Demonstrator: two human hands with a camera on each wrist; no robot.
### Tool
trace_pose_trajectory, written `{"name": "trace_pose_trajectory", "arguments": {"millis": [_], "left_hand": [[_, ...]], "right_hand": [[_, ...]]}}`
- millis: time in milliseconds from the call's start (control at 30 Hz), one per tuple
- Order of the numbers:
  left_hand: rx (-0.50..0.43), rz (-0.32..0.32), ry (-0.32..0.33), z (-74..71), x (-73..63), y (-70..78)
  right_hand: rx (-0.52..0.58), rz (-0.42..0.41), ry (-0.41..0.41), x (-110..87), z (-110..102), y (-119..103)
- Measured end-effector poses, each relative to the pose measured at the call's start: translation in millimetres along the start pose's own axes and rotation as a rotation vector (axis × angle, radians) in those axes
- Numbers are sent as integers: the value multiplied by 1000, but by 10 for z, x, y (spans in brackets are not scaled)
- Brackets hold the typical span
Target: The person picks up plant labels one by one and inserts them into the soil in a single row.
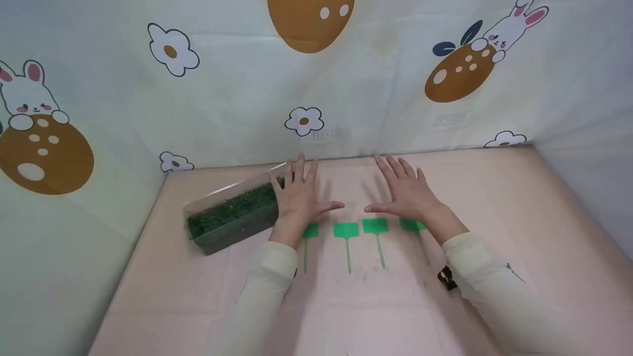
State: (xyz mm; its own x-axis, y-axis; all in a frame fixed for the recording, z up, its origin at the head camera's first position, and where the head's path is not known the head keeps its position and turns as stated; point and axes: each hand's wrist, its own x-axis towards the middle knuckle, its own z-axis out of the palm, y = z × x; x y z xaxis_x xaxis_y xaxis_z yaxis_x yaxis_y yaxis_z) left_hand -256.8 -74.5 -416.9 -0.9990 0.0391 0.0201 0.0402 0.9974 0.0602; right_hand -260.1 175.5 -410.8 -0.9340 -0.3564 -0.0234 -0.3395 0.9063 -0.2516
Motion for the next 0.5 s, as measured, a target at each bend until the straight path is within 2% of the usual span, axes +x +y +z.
{"name": "trace_pose_trajectory", "arguments": {"millis": [300,500], "left_hand": [[-42,11,30,-15,-61,-89],[-55,11,61,-81,-90,-181]], "right_hand": [[5,-14,-4,-3,6,-93],[6,-25,-6,49,-12,-177]]}}
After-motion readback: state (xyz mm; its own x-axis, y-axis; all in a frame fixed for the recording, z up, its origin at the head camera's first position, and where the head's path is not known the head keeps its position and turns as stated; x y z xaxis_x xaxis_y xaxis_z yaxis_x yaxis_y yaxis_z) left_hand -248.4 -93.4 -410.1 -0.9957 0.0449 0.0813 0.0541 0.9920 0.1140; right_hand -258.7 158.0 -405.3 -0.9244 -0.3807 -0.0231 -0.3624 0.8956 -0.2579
